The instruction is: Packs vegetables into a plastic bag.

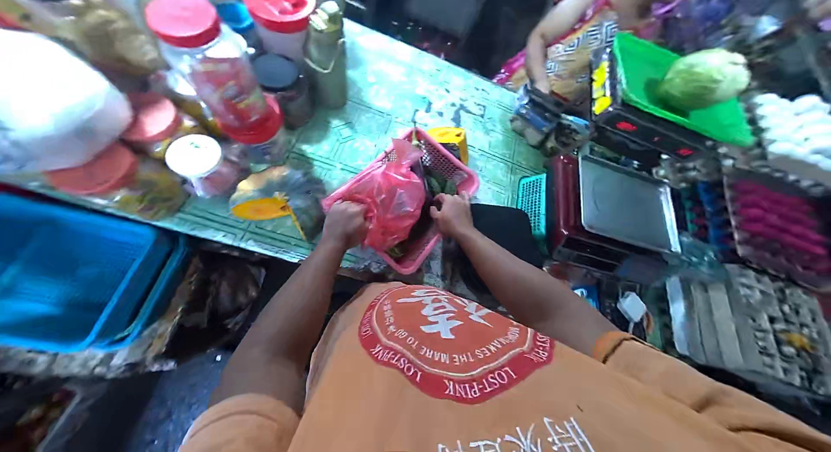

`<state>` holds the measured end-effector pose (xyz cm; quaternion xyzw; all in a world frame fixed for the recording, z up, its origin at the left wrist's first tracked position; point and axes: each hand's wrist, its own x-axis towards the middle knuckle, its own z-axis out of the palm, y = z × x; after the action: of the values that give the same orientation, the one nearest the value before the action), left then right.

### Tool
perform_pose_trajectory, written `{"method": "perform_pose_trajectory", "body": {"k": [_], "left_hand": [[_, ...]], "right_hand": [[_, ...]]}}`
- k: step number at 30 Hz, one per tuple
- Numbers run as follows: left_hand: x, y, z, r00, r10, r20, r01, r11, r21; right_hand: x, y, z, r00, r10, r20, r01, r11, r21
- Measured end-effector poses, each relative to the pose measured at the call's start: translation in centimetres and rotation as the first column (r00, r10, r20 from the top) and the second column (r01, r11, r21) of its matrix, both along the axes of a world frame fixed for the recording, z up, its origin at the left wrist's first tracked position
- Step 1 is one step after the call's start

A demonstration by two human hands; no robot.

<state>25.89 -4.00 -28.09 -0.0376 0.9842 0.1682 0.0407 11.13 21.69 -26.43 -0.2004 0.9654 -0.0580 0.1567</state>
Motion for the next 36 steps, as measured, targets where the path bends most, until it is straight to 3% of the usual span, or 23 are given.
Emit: {"method": "perform_pose_trajectory", "body": {"k": [4,9,14,17,21,24,27,33,36], "left_hand": [[0.2,0.5,-0.1,0.999,0.015,-0.05,-0.017,0.999,-0.037],[-0.1,0.5,0.3,0.999,0.037,0.035,-0.034,0.995,-0.095],[0.0,0.4,-0.3,0.999,0.026,0.046,-0.017,0.984,-0.176],[0.0,1.0,0.4,0.992,0.024,0.124,0.006,0.972,-0.234],[-0.2,1.3,1.8,0.982,0.041,0.184,0.007,0.967,-0.256],[-0.6,1.4,1.7,0.977,0.013,0.215,0.052,0.955,-0.292],[-0.9,1.5,2.2,0.939,-0.024,0.342,0.159,0.915,-0.372],[-2.4,0.1,2.6,0.817,-0.207,0.539,0.421,0.852,-0.311],[-2.8,-0.6,2.5,0.797,-0.254,0.547,0.454,0.85,-0.267]], "right_hand": [[-0.1,0.2,-0.6,1.0,-0.003,0.014,0.003,1.0,0.018],[-0.9,0.5,-1.0,0.998,0.057,0.011,-0.057,0.998,-0.033],[-0.1,1.9,-1.1,0.998,0.026,-0.053,-0.04,0.958,-0.284],[3.5,3.2,-2.3,0.969,-0.172,-0.177,0.092,0.918,-0.386],[11.6,5.5,-3.7,0.893,-0.451,0.004,0.381,0.75,-0.541],[18.8,6.9,-3.9,0.871,-0.483,0.089,0.448,0.706,-0.549],[24.4,6.9,-5.2,0.853,-0.507,0.119,0.489,0.7,-0.521],[29.5,3.4,-7.7,0.608,-0.753,0.25,0.77,0.484,-0.415],[30.5,0.0,-8.8,0.591,-0.757,0.28,0.787,0.464,-0.408]]}}
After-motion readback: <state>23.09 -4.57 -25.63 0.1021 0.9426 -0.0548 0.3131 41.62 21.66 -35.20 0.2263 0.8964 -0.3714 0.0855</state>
